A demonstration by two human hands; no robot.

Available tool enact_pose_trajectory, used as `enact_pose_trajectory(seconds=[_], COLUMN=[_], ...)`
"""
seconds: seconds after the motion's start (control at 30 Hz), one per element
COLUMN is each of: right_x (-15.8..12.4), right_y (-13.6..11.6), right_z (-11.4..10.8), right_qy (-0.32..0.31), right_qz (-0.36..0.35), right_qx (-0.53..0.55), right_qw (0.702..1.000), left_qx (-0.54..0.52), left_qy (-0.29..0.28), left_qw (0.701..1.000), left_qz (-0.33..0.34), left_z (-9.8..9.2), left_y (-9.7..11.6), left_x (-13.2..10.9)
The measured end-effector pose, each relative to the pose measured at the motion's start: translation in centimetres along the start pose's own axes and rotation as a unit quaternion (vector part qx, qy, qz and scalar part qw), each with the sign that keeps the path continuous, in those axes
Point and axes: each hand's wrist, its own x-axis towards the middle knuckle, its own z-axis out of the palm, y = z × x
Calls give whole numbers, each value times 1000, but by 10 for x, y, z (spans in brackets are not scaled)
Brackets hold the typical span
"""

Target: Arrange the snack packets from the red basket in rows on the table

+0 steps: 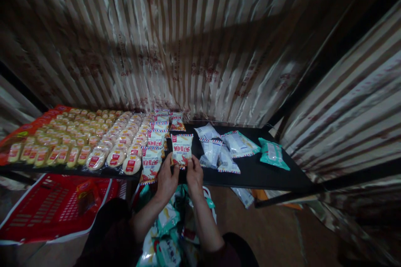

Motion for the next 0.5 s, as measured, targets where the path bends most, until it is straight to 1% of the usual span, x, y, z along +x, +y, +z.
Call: enact_pose_trajectory(seconds=[0.17,0.3,0.4,0.5], right_x=[31,57,74,88], right_y=[13,19,19,17], right_z=[9,19,27,34], right_qy=[12,15,32,41], right_qz=[-30,-65,-69,-72], right_qx=[-42,-80,-130,-151], right_qw=[999,995,989,985], left_qx=[41,37,21,10], left_qy=[-9,-27,-34,-36], left_qw=[999,999,999,998], left_qz=[16,-6,-28,-55], left_z=[9,16,23,29], left_y=[4,8,12,17], left_x=[16,31,44,58])
